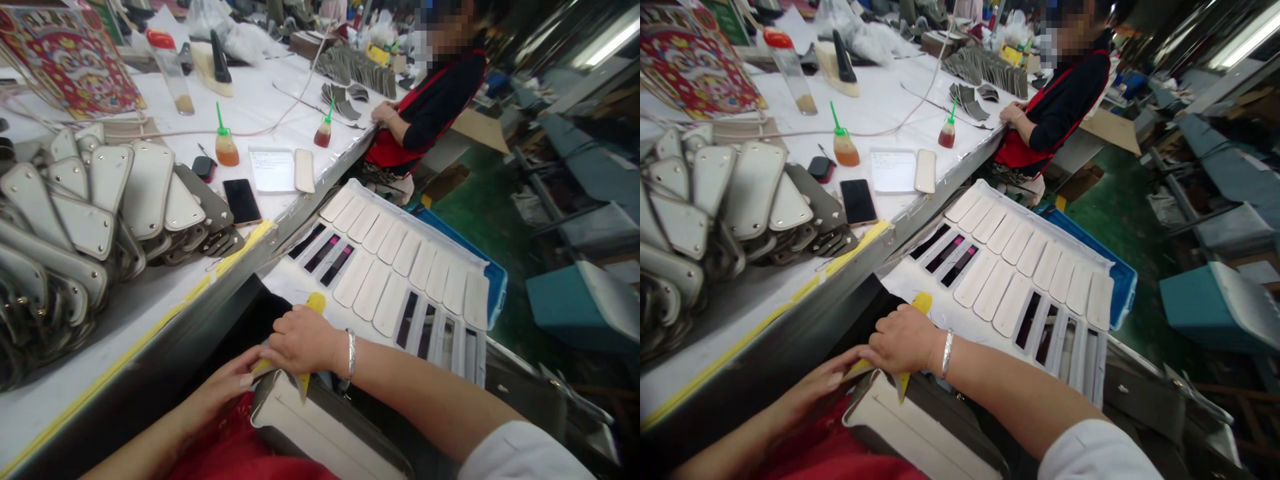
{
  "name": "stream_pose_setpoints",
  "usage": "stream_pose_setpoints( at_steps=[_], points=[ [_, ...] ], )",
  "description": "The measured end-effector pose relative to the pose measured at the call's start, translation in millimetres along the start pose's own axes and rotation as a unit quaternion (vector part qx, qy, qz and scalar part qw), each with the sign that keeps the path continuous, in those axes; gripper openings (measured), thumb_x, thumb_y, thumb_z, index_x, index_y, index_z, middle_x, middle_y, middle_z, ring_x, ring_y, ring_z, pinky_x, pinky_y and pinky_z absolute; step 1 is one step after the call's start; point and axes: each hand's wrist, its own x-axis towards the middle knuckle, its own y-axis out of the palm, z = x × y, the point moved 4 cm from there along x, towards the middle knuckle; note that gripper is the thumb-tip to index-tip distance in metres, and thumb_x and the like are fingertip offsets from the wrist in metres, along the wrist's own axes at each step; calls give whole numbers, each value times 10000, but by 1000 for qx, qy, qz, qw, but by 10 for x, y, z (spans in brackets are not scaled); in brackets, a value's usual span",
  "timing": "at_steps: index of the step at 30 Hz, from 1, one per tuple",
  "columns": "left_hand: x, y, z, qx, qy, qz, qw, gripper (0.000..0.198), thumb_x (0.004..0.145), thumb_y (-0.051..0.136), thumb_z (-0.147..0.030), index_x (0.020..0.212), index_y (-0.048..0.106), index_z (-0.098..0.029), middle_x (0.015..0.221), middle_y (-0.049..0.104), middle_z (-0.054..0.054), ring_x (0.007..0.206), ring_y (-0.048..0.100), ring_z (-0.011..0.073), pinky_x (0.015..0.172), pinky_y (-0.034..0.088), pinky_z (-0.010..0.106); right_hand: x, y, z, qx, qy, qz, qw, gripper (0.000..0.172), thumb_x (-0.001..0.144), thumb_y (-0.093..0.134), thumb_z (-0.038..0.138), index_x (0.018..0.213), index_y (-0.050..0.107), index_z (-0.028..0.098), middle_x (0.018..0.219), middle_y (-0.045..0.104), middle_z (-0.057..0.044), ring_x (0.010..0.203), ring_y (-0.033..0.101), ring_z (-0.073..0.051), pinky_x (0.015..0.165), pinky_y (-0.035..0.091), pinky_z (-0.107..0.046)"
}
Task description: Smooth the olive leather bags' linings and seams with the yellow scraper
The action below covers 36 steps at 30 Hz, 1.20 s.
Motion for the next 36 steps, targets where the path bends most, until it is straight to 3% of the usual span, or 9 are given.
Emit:
stream_pose_setpoints(
  at_steps=[3, 6, 9, 13, 18, 21, 26, 30, 36],
  points=[
    [95, -8, -175, 88, -12, 62, 994, 561, 714, 594, -470, 1167, 506, -151, 1131, 570, 90, 1073, 501, 264, 937, 356, 394, 15, 0, 6, 7, -19, -2, 1000, 458, 895, 285, 452, 724, 611, 179, 684, 599, -37, 615, 512, -150, 585, 247, -319],
    [269, -23, -133, 185, -37, 89, 978, 451, 723, 587, -501, 999, 617, -147, 972, 635, 53, 939, 551, 218, 857, 408, 327, 15, 14, -3, 12, -23, 19, 999, 413, 884, 328, 452, 746, 611, 184, 710, 611, -36, 640, 528, -161, 582, 246, -316],
    [377, -64, 64, 238, -64, 12, 969, 501, 696, 544, -608, 826, 648, -135, 757, 627, 25, 722, 544, 163, 682, 440, 260, -17, 27, -2, 21, -35, 59, 997, 303, 838, 431, 420, 776, 610, 184, 736, 620, -34, 671, 544, -169, 584, 253, -312],
    [331, -103, 302, 279, -69, -88, 954, 576, 650, 504, -695, 713, 615, -133, 645, 563, 6, 631, 492, 142, 604, 426, 249, -59, -2, 22, 37, -52, 90, 994, 222, 782, 497, 372, 806, 616, 187, 782, 634, -34, 708, 560, -182, 599, 276, -323],
    [240, -149, 422, 302, -60, -168, 936, 516, 630, 549, -663, 705, 596, -154, 724, 599, 35, 759, 549, 200, 700, 465, 302, -66, -25, 67, 42, -78, 102, 991, 225, 801, 497, 372, 818, 631, 192, 822, 656, -26, 718, 579, -182, 588, 282, -319],
    [247, -112, 412, 297, -46, -193, 934, 461, 581, 637, -596, 730, 604, -160, 826, 646, 61, 872, 572, 243, 780, 469, 335, -96, -6, 63, 44, -55, 73, 995, 368, 881, 368, 408, 784, 644, 184, 806, 668, -39, 716, 583, -171, 618, 293, -320],
    [308, 44, 342, 289, -89, -153, 941, 377, 583, 706, -456, 785, 640, -145, 885, 685, 67, 916, 596, 266, 780, 489, 345, -223, 55, 63, 53, 5, 26, 998, 476, 908, 266, 433, 758, 651, 197, 773, 672, -22, 686, 591, -176, 627, 307, -322],
    [374, 181, 254, 289, -123, -31, 949, 365, 658, 687, -375, 935, 648, -140, 953, 685, 52, 919, 603, 248, 787, 493, 338, -325, 93, 72, 64, 48, 13, 997, 465, 904, 275, 430, 764, 649, 191, 757, 666, -37, 665, 579, -172, 615, 309, -321],
    [453, 195, 157, 347, -73, 54, 933, 397, 674, 697, -295, 1034, 609, -155, 1088, 635, 51, 1012, 559, 231, 909, 428, 350, -481, 113, 101, 96, 127, -28, 987, 456, 904, 294, 413, 749, 644, 166, 712, 650, -60, 625, 560, -174, 598, 302, -332]
  ],
)
